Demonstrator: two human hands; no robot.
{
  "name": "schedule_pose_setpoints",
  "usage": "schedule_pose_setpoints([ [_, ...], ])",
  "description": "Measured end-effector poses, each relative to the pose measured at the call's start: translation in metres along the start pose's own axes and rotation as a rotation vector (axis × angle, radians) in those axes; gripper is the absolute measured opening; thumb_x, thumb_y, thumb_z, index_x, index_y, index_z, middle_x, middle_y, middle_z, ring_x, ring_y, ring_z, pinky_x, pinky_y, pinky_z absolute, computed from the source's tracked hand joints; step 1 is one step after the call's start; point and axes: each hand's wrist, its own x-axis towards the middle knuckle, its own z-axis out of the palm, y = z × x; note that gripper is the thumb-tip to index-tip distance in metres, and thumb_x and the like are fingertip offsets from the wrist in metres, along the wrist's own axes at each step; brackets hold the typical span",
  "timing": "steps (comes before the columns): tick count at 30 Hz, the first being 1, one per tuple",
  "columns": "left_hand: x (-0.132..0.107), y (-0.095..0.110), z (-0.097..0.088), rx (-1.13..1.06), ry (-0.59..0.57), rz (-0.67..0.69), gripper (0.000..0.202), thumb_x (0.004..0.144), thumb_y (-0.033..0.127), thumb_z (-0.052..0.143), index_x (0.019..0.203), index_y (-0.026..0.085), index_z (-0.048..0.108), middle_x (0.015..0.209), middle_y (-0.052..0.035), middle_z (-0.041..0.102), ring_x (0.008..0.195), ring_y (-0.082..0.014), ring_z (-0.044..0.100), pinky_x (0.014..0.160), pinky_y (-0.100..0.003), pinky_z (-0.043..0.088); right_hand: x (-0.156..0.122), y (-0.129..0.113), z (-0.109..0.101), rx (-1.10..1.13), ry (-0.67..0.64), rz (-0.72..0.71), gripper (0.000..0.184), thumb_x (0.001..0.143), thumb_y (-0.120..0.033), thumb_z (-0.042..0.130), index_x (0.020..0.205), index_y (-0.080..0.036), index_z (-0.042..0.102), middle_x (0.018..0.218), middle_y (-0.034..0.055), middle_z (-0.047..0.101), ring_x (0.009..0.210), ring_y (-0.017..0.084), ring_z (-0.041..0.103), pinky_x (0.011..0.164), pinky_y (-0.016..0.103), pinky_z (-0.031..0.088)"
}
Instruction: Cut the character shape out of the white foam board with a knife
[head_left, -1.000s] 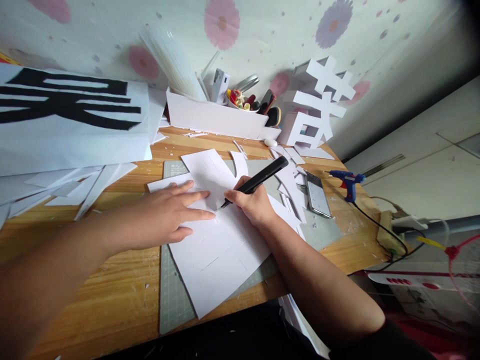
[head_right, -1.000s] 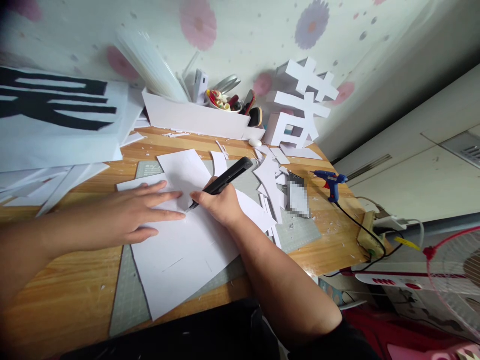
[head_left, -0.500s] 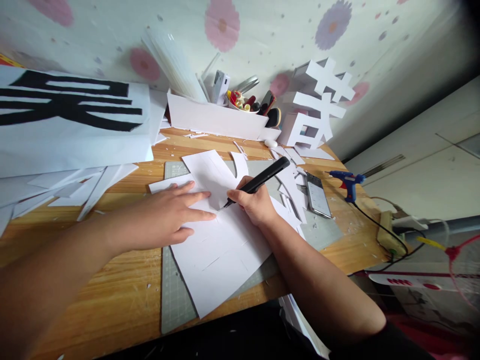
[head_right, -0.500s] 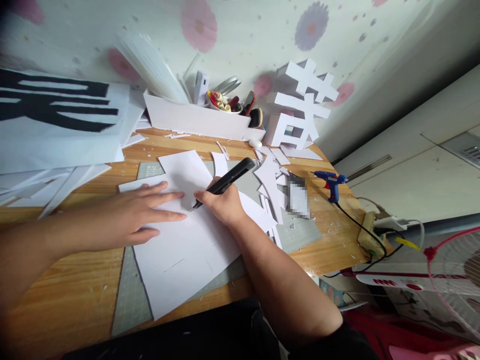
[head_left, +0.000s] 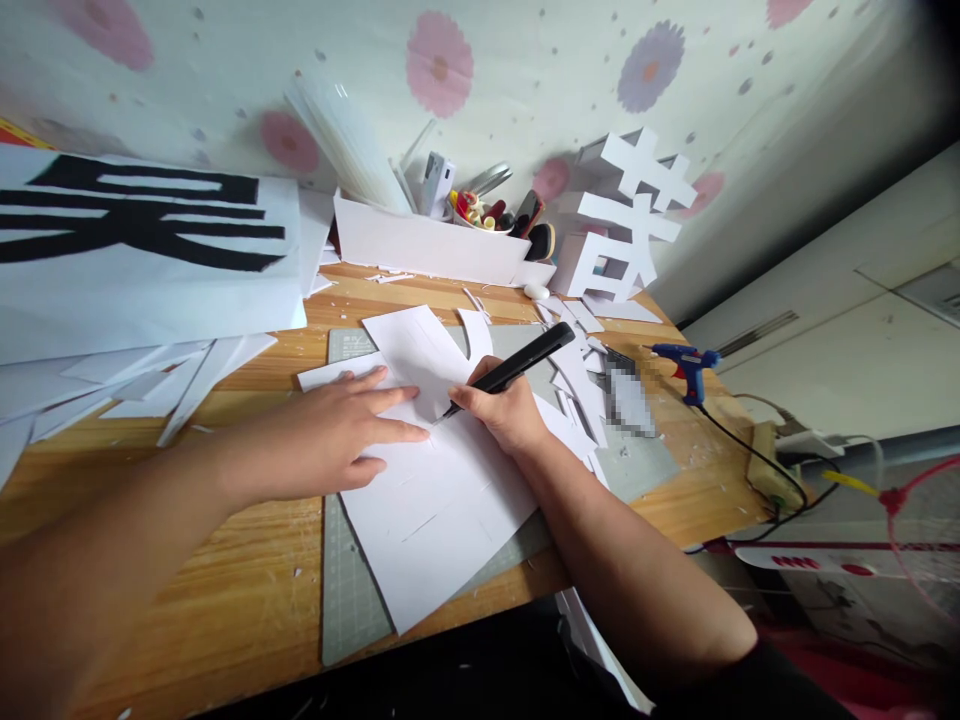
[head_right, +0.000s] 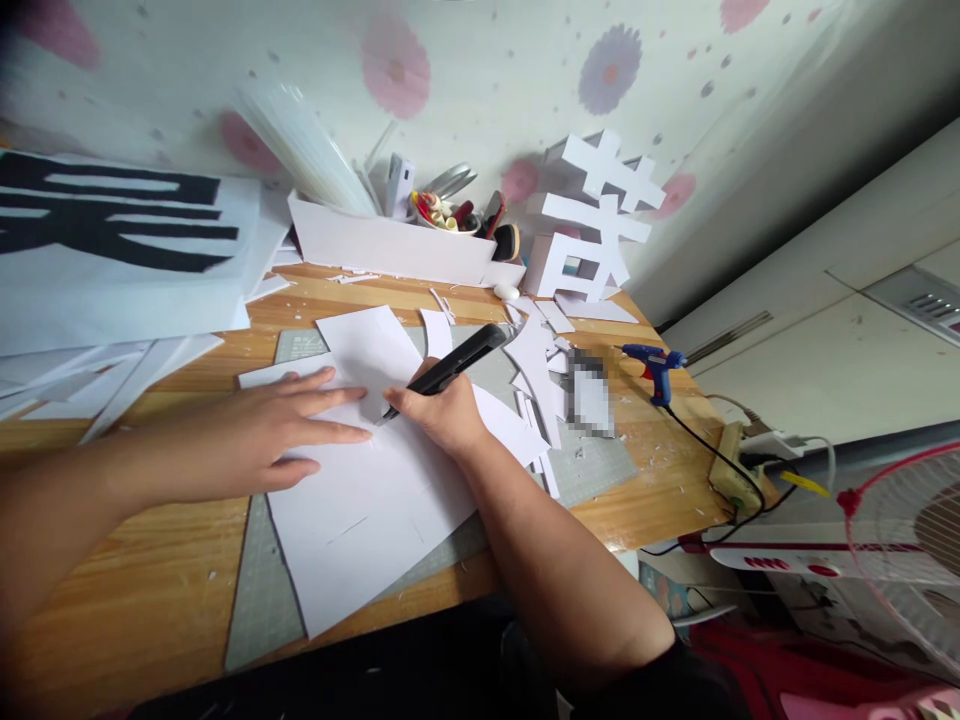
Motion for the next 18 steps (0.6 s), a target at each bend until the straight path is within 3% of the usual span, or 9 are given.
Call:
schedule_pose_setpoints([
  [8,-0.001,0.002,0.002,-0.035,0.024,-0.029,0.061,0.087,0.017,0.07,0.143,0.041,0.072,0.175,-0.0014,0.04,0.164,-0.0449,0.025,0.13,-0.064,0.029,0.002,0.016,-0.001,0.162,0.072,-0.004,0.039,0.066,-0.047,0.088,0.063,-0.024,0.056,0.046,-0.0094,0.047,0.041,0.009,0.038,0.042,0.024,0.029],
  [14,-0.002,0.003,0.0,-0.01,0.009,-0.035,0.063,0.089,0.018,0.068,0.147,0.04,0.068,0.176,-0.0021,0.039,0.164,-0.0448,0.026,0.129,-0.064,0.029,0.001,0.015,0.003,0.131,0.139,-0.096,0.059,0.057,-0.061,0.095,0.06,-0.025,0.05,0.05,-0.0091,0.047,0.045,0.009,0.042,0.042,0.024,0.034],
  [18,-0.002,0.006,-0.001,0.008,0.005,-0.038,0.066,0.088,0.017,0.069,0.149,0.041,0.066,0.175,-0.0032,0.04,0.164,-0.0452,0.026,0.129,-0.064,0.03,-0.007,0.008,0.001,0.116,0.168,-0.132,0.051,0.067,-0.065,0.09,0.074,-0.023,0.061,0.052,-0.0076,0.055,0.042,0.01,0.048,0.042,0.026,0.041],
])
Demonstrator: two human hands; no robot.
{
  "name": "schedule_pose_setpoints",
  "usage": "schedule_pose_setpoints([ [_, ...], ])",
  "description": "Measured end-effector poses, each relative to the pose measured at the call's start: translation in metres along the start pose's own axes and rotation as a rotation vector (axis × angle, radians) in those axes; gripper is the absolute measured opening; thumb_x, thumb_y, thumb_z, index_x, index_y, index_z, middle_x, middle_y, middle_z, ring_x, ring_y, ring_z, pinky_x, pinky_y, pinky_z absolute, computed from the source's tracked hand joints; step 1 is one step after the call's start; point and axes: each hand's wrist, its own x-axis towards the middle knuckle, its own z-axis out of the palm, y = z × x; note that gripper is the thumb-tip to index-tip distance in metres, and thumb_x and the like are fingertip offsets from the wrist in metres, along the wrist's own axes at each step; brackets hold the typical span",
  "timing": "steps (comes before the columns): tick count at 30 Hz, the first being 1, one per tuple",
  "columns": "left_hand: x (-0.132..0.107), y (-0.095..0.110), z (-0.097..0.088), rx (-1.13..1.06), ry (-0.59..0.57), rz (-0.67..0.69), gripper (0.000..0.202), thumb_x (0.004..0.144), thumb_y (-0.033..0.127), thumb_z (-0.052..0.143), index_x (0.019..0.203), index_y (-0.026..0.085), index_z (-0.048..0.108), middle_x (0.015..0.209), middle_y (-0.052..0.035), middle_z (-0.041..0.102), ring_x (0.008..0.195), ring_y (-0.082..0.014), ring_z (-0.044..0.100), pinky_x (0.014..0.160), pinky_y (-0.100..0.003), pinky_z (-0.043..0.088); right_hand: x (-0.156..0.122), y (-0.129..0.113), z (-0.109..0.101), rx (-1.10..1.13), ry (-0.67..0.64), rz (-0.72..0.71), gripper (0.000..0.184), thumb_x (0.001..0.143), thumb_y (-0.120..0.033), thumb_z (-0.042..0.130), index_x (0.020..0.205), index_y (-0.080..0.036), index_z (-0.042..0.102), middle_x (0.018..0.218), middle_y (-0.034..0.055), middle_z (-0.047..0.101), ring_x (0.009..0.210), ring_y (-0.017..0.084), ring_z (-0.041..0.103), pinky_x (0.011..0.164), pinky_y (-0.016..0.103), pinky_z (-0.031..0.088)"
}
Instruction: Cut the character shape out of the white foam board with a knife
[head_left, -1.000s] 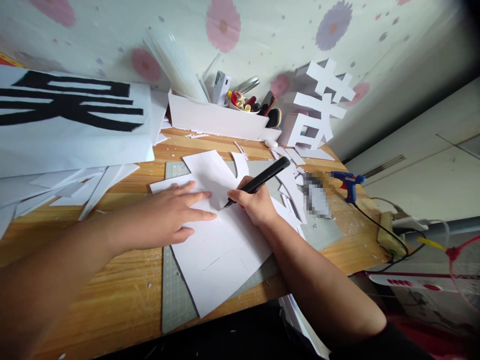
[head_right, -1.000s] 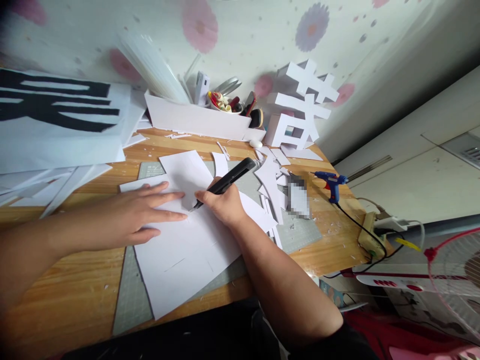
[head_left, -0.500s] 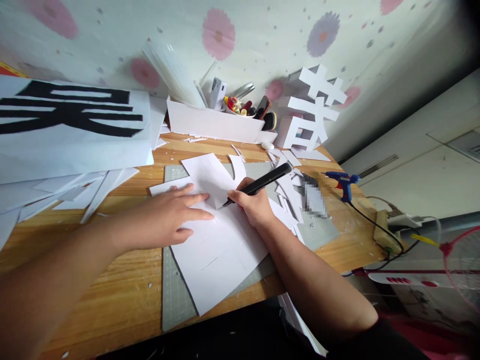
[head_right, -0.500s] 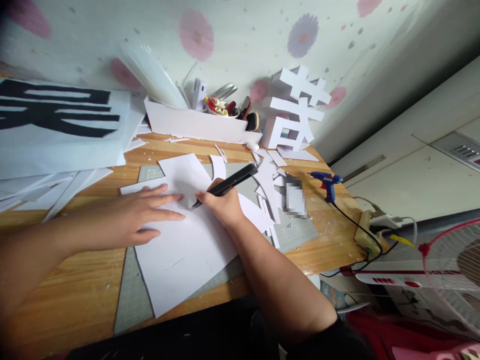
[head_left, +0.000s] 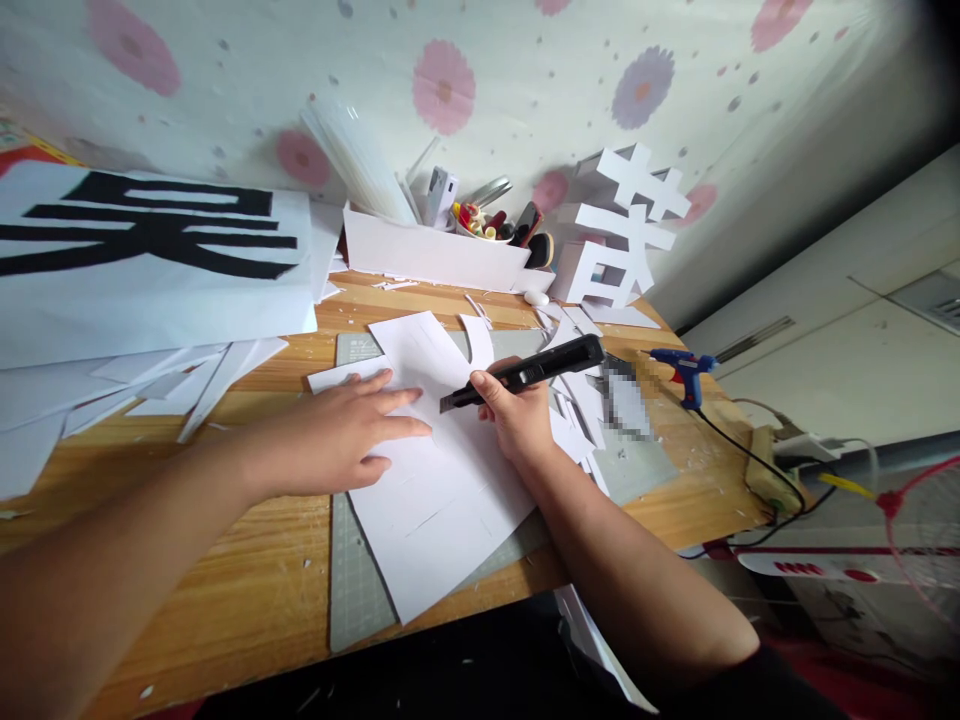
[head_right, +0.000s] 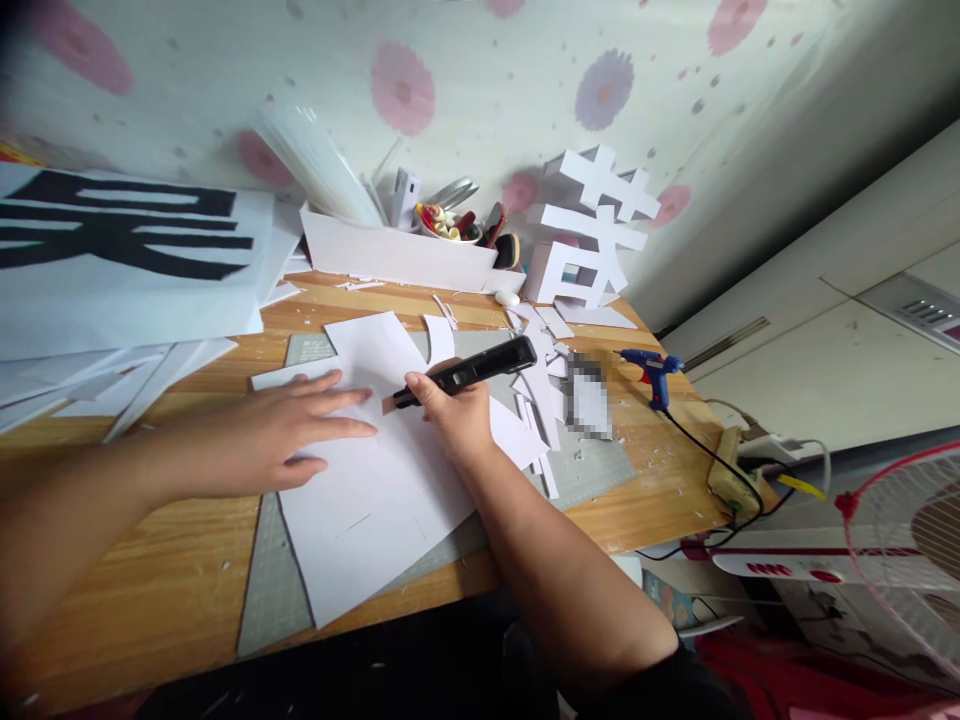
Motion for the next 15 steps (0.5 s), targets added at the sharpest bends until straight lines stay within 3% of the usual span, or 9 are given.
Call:
schedule_pose_setpoints([
  [3,0.0,0.001,0.001,0.024,-0.003,0.006,0.069,0.089,0.017,0.069,0.152,0.042,0.063,0.176,-0.0036,0.038,0.164,-0.0468,0.025,0.128,-0.064,0.032,-0.01,-0.008,-0.008,-0.059,-0.026,-0.015,0.044,0.072,-0.057,0.088,0.092,-0.023,0.069,0.057,-0.0064,0.061,0.045,0.012,0.054,0.044,0.027,0.046],
  [8,-0.002,0.002,0.002,0.037,0.025,0.016,0.069,0.089,0.017,0.068,0.152,0.043,0.062,0.176,-0.005,0.038,0.163,-0.0475,0.026,0.127,-0.067,0.029,-0.03,-0.004,-0.019,-0.155,-0.034,-0.034,0.023,0.075,-0.04,0.082,0.085,-0.024,0.068,0.066,-0.0027,0.067,0.057,0.016,0.063,0.052,0.03,0.054],
  [15,-0.002,0.006,-0.004,0.008,0.031,0.013,0.067,0.088,0.016,0.069,0.149,0.042,0.066,0.173,-0.0062,0.043,0.162,-0.0481,0.03,0.126,-0.068,0.032,-0.036,0.009,-0.014,-0.236,-0.034,-0.082,0.02,0.08,-0.039,0.077,0.086,-0.026,0.063,0.064,-0.003,0.066,0.061,0.02,0.068,0.059,0.034,0.059],
])
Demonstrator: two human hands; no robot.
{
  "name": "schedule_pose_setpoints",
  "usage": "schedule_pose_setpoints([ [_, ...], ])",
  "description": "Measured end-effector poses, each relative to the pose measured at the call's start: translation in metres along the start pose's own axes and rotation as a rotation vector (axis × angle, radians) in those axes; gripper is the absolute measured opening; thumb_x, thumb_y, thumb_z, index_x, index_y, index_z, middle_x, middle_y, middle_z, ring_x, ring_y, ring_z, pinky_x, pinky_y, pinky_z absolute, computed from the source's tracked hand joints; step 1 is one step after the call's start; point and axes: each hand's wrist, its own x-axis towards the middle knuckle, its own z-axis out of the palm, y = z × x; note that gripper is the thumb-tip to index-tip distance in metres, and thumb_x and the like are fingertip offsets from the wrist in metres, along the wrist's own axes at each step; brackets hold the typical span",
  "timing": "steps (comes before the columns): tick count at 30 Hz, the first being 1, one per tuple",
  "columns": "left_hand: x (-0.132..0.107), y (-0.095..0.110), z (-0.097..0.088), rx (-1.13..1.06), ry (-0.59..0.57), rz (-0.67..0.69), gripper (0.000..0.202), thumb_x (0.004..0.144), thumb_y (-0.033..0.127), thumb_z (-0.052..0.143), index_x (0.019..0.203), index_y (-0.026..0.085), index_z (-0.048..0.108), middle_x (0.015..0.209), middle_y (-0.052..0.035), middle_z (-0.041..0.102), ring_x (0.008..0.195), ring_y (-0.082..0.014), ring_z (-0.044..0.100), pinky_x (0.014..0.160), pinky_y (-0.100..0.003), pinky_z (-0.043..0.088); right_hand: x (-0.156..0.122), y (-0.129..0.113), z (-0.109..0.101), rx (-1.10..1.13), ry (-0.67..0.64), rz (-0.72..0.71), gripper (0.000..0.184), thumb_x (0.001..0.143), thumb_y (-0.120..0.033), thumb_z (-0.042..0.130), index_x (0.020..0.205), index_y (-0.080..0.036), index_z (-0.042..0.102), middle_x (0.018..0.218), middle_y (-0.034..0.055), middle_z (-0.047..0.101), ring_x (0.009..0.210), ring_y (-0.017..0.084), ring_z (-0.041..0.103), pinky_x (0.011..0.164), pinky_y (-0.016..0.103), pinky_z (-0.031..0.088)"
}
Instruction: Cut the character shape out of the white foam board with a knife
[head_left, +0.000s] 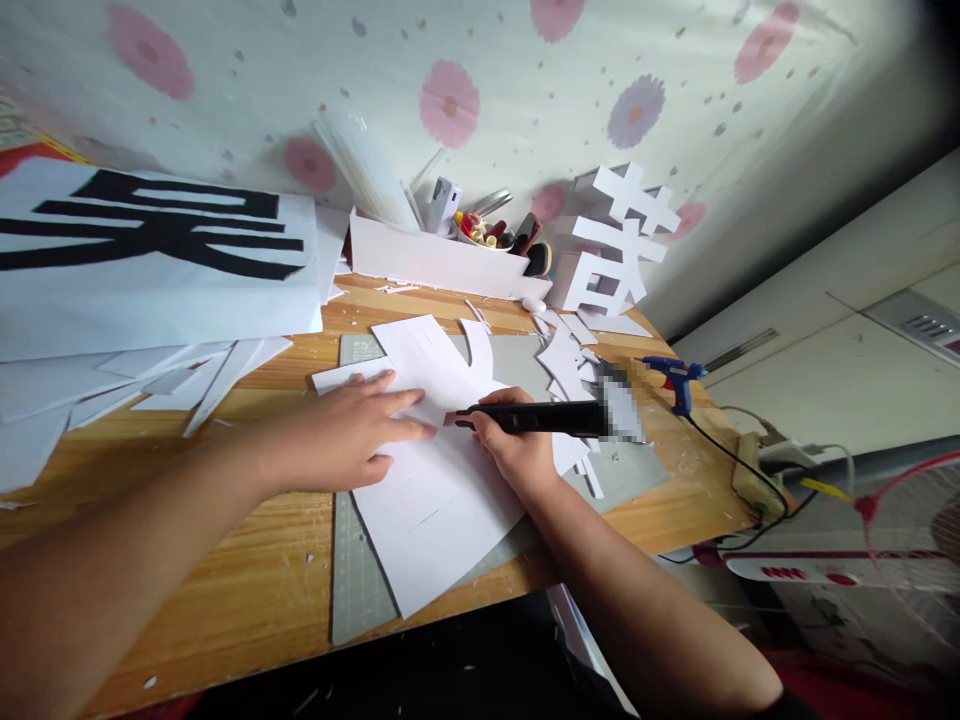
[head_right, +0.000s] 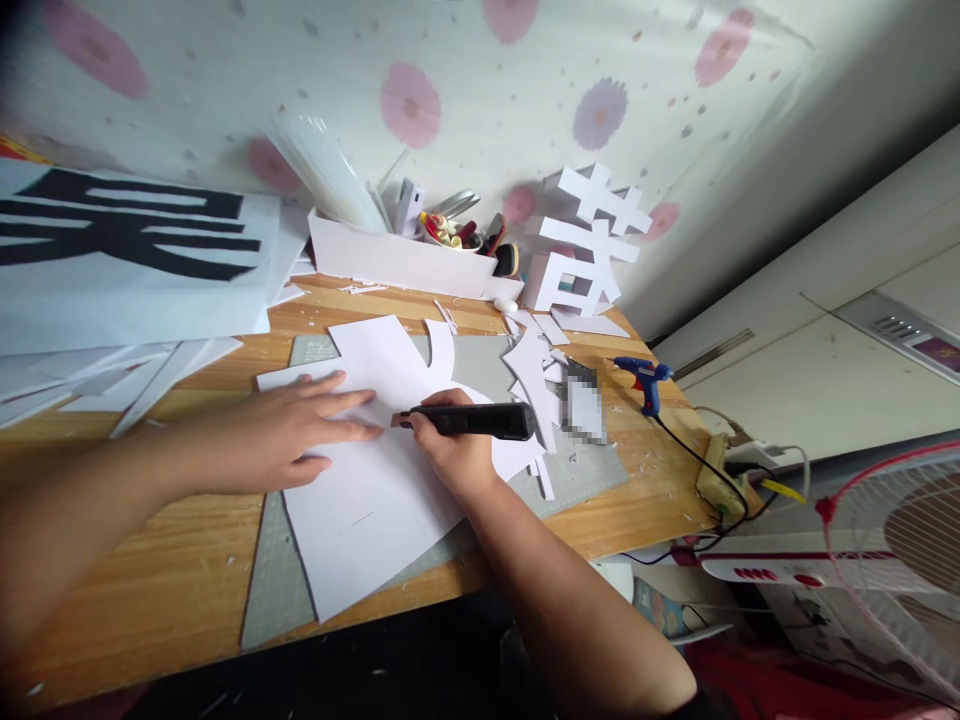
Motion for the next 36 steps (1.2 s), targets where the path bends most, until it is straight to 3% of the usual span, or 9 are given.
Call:
schedule_pose_setpoints([
  [11,0.0,0.001,0.002,-0.005,-0.002,-0.003,0.066,0.089,0.016,0.068,0.149,0.042,0.065,0.174,-0.0059,0.043,0.163,-0.0475,0.027,0.125,-0.068,0.032,-0.002,0.001,0.0,-0.039,-0.059,-0.07,0.02,0.084,-0.039,0.074,0.093,-0.026,0.062,0.065,-0.0035,0.065,0.057,0.018,0.065,0.059,0.034,0.057],
  [20,0.0,-0.001,0.004,0.003,0.025,0.024,0.063,0.088,0.019,0.067,0.148,0.042,0.067,0.173,-0.0073,0.044,0.161,-0.0502,0.03,0.124,-0.07,0.033,-0.007,-0.007,-0.001,-0.207,-0.029,-0.145,0.02,0.083,-0.042,0.076,0.088,-0.027,0.064,0.075,0.0009,0.074,0.064,0.019,0.068,0.062,0.034,0.056],
  [29,0.002,-0.005,0.008,0.048,0.053,0.045,0.051,0.094,0.03,0.068,0.144,0.041,0.07,0.173,-0.0066,0.045,0.159,-0.0488,0.035,0.123,-0.067,0.035,-0.021,-0.026,-0.012,-0.316,-0.184,-0.175,0.012,0.087,-0.035,0.072,0.087,-0.027,0.063,0.068,-0.0031,0.07,0.056,0.015,0.062,0.056,0.029,0.05],
  [36,0.003,-0.009,0.016,0.023,0.109,0.06,0.051,0.092,0.031,0.071,0.142,0.042,0.071,0.171,-0.0053,0.048,0.157,-0.047,0.04,0.124,-0.066,0.034,-0.026,-0.028,-0.017,-0.358,-0.203,-0.208,0.01,0.088,-0.032,0.07,0.086,-0.026,0.063,0.068,-0.0031,0.067,0.055,0.014,0.061,0.055,0.027,0.049],
])
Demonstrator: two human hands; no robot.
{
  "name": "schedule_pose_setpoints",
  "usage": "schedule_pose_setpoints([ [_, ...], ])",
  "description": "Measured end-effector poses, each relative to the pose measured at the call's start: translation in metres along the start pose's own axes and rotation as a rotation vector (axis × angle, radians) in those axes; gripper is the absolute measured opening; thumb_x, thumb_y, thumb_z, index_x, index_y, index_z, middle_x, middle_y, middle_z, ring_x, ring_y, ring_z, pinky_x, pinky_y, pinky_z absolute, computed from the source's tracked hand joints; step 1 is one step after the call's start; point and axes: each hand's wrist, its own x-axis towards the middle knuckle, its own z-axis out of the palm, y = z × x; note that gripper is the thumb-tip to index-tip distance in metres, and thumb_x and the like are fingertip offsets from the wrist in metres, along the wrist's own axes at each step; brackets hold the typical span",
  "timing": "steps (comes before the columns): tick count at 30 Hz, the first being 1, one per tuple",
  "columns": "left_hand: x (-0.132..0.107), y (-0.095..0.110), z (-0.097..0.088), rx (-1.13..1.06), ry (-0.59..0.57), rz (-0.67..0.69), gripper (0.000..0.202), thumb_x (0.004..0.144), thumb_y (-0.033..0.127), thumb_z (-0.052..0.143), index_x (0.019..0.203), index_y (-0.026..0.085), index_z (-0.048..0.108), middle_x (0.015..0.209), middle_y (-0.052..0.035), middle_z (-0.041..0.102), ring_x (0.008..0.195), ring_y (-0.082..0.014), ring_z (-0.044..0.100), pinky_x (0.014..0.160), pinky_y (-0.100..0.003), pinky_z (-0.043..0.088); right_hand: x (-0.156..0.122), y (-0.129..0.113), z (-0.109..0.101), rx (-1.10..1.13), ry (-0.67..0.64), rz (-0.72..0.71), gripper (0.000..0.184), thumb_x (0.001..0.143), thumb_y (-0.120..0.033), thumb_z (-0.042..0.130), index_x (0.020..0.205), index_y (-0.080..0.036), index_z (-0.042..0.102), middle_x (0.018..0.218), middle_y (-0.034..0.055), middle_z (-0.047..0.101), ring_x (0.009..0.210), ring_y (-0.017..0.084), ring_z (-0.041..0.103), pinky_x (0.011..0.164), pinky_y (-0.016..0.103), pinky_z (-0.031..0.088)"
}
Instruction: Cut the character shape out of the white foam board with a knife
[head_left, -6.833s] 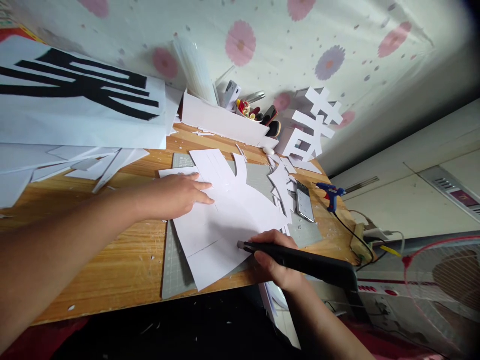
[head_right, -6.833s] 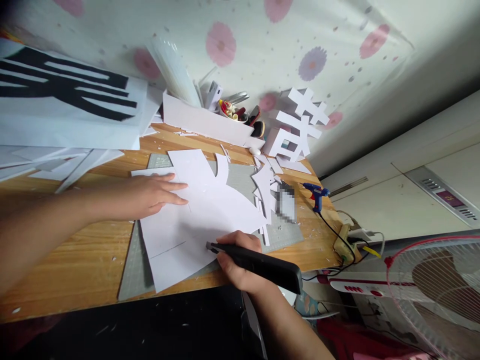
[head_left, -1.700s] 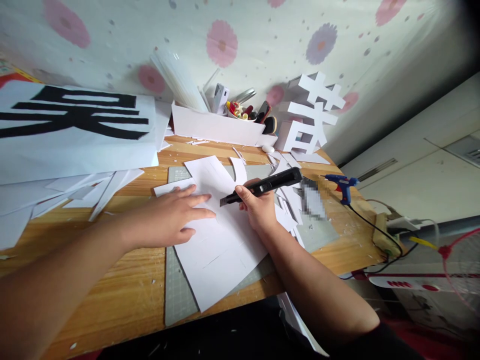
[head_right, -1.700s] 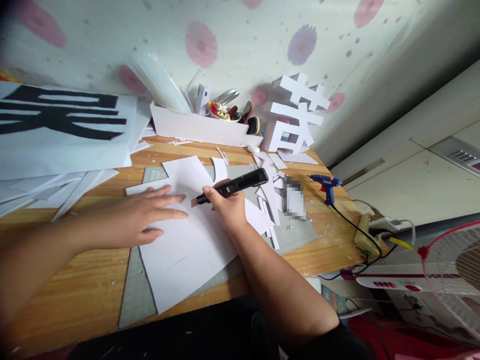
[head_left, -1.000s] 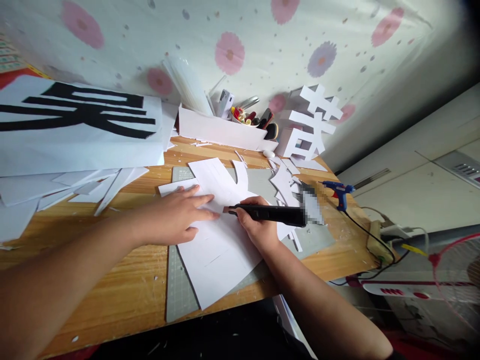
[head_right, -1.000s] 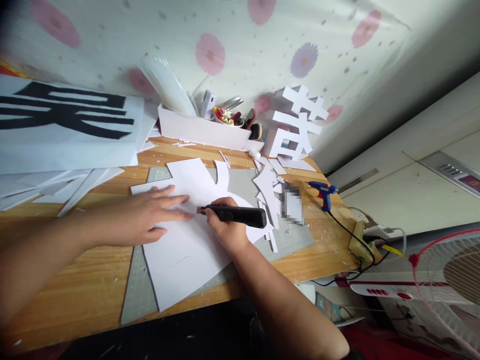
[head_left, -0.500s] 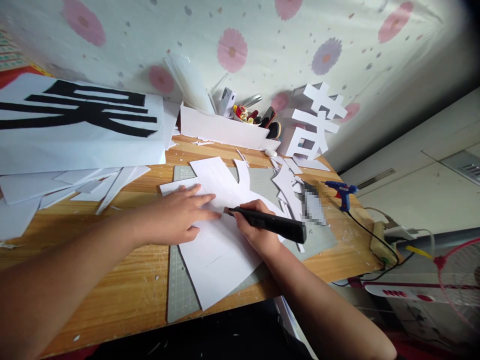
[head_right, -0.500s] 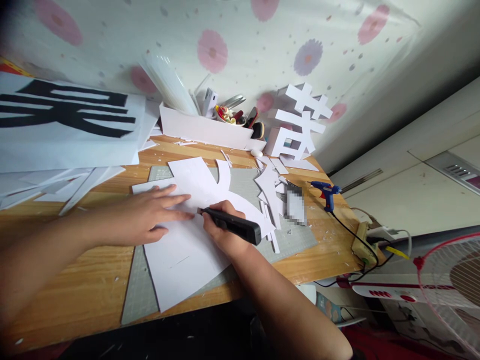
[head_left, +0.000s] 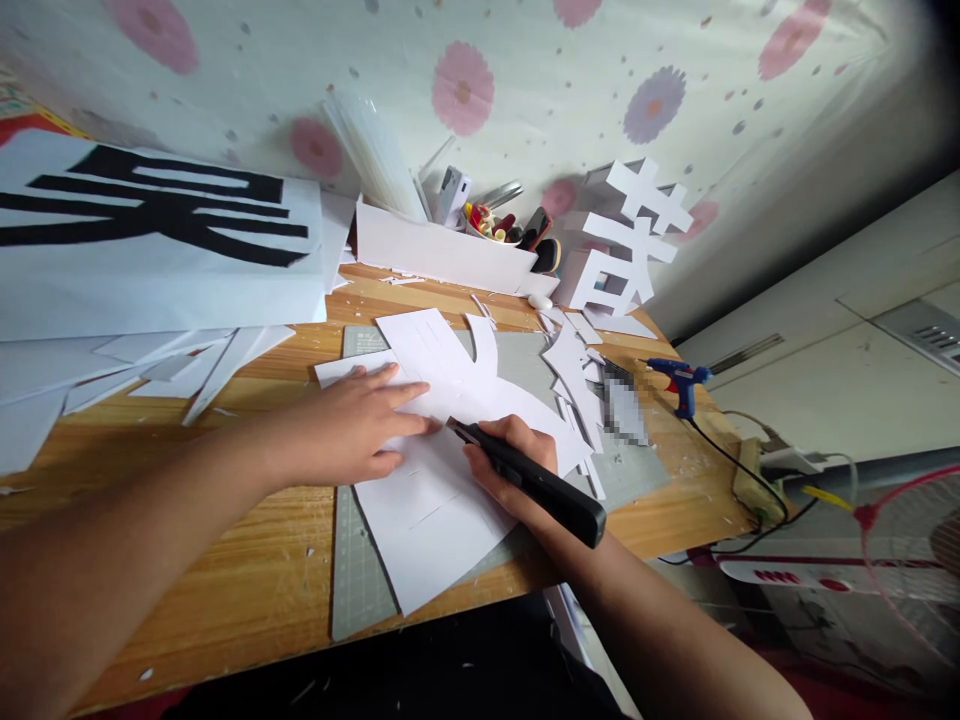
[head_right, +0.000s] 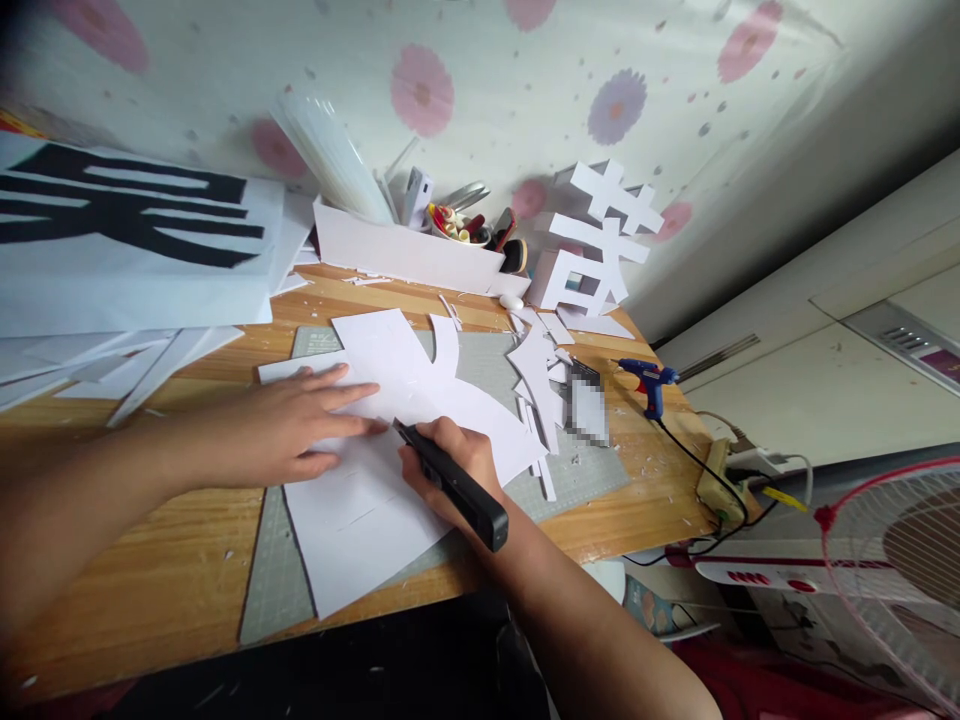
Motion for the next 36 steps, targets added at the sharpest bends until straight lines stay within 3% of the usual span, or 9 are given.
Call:
schedule_pose_setpoints([
  [14,0.002,0.011,0.001,-0.013,0.02,-0.042,0.062,0.089,0.031,0.07,0.149,0.047,0.065,0.174,-0.0056,0.044,0.156,-0.0566,0.035,0.119,-0.076,0.035,-0.014,0.006,0.001,0.001,0.059,-0.001,0.014,0.086,-0.035,0.071,0.082,-0.028,0.059,0.06,-0.0053,0.064,0.048,0.013,0.054,0.048,0.027,0.046],
  [21,0.002,0.014,-0.005,0.037,-0.049,-0.057,0.065,0.09,0.03,0.066,0.154,0.045,0.061,0.174,-0.0084,0.042,0.157,-0.0566,0.035,0.118,-0.075,0.036,-0.023,0.008,-0.001,0.011,0.068,-0.048,0.013,0.088,-0.03,0.074,0.085,-0.029,0.061,0.061,-0.0058,0.064,0.048,0.013,0.053,0.049,0.028,0.047],
  [36,0.004,0.01,-0.002,0.021,-0.035,-0.059,0.066,0.09,0.032,0.069,0.153,0.048,0.06,0.174,-0.0058,0.043,0.157,-0.0558,0.035,0.118,-0.075,0.035,-0.031,0.002,-0.013,-0.04,0.046,-0.116,0.012,0.089,-0.028,0.071,0.085,-0.028,0.06,0.061,-0.0049,0.065,0.049,0.014,0.055,0.05,0.027,0.048],
])
